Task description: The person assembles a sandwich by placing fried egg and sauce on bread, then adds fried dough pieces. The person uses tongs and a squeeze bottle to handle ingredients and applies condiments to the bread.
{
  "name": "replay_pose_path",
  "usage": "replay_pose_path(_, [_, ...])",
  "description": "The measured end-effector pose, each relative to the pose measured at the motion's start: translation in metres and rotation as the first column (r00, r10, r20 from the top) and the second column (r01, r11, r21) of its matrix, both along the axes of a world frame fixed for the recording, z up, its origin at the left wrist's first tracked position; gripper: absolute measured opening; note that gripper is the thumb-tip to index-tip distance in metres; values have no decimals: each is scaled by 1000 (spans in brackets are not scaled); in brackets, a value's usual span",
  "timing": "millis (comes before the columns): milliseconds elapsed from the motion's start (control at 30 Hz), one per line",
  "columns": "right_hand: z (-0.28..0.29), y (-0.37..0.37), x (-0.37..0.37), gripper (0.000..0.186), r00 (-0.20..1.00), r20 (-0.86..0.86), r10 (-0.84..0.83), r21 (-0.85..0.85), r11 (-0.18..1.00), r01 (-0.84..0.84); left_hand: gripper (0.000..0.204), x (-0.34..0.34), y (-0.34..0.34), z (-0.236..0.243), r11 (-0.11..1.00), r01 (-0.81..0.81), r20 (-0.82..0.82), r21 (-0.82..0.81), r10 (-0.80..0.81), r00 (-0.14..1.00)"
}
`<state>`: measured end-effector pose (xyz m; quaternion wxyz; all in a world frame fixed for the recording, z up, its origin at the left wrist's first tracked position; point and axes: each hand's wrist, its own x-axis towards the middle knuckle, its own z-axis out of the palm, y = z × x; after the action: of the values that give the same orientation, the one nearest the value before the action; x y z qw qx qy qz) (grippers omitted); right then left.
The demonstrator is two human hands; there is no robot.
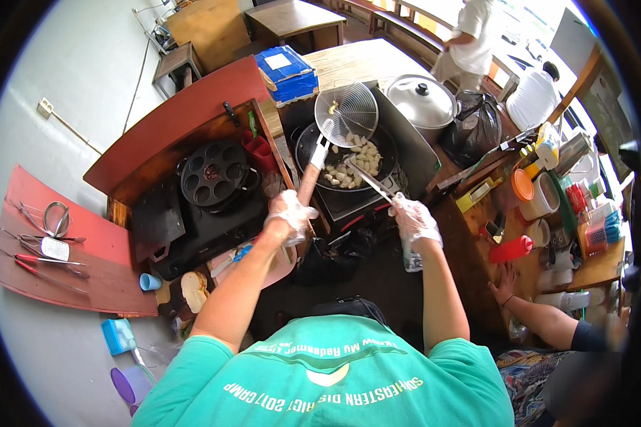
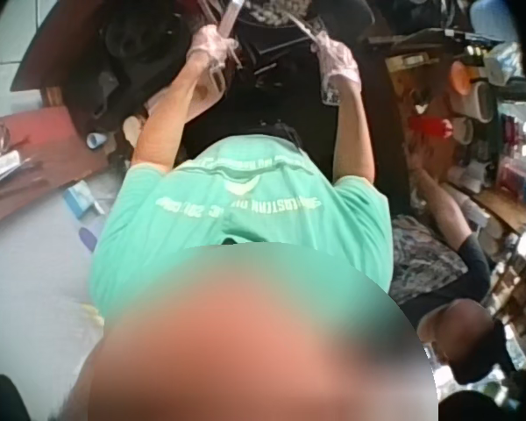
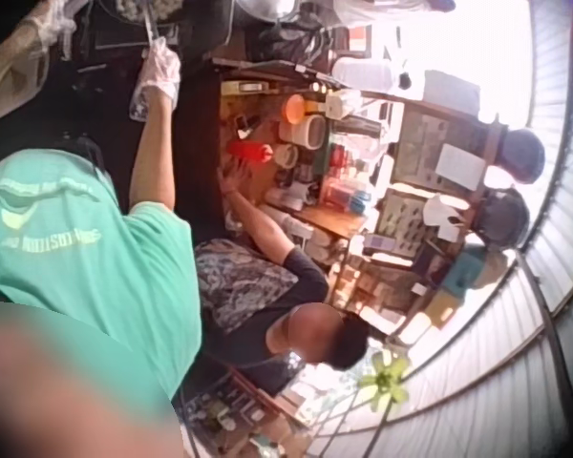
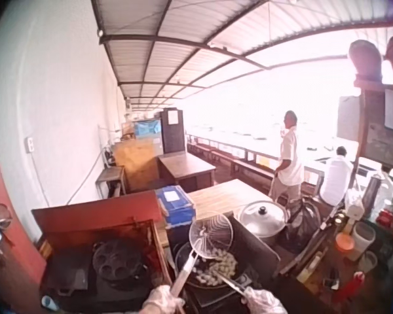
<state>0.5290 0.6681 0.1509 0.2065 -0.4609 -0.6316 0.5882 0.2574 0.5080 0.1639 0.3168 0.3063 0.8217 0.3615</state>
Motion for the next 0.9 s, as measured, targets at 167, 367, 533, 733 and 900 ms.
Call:
replay_pose_path(167, [49,-15,30,41,998,41,-46,69,997,43,30,-45,-14,13,967,13,-608,-256,-171,775])
replay_pose_path(367, [19,-5,18,32,948,306,-85,619,774,-130,31,-62,-8,12,926,117,-595,-360,-324,735])
replay_pose_path(533, [-25,0,5,17,838,476,-267,869,287,-402,31,-69,-17,20,874,270,-542,-403,-466,699])
replay_pose_path(733, [-17,-13,21,19,915,359,-184,839,493,-230,37,-80,-70,38,901,317,-704,-296,-430,565])
replay_pose_path(900, [25,-26,44,20,876,414,-246,891,306,-335,43,-83,-111,62,873,308,-772,-378,-481,416])
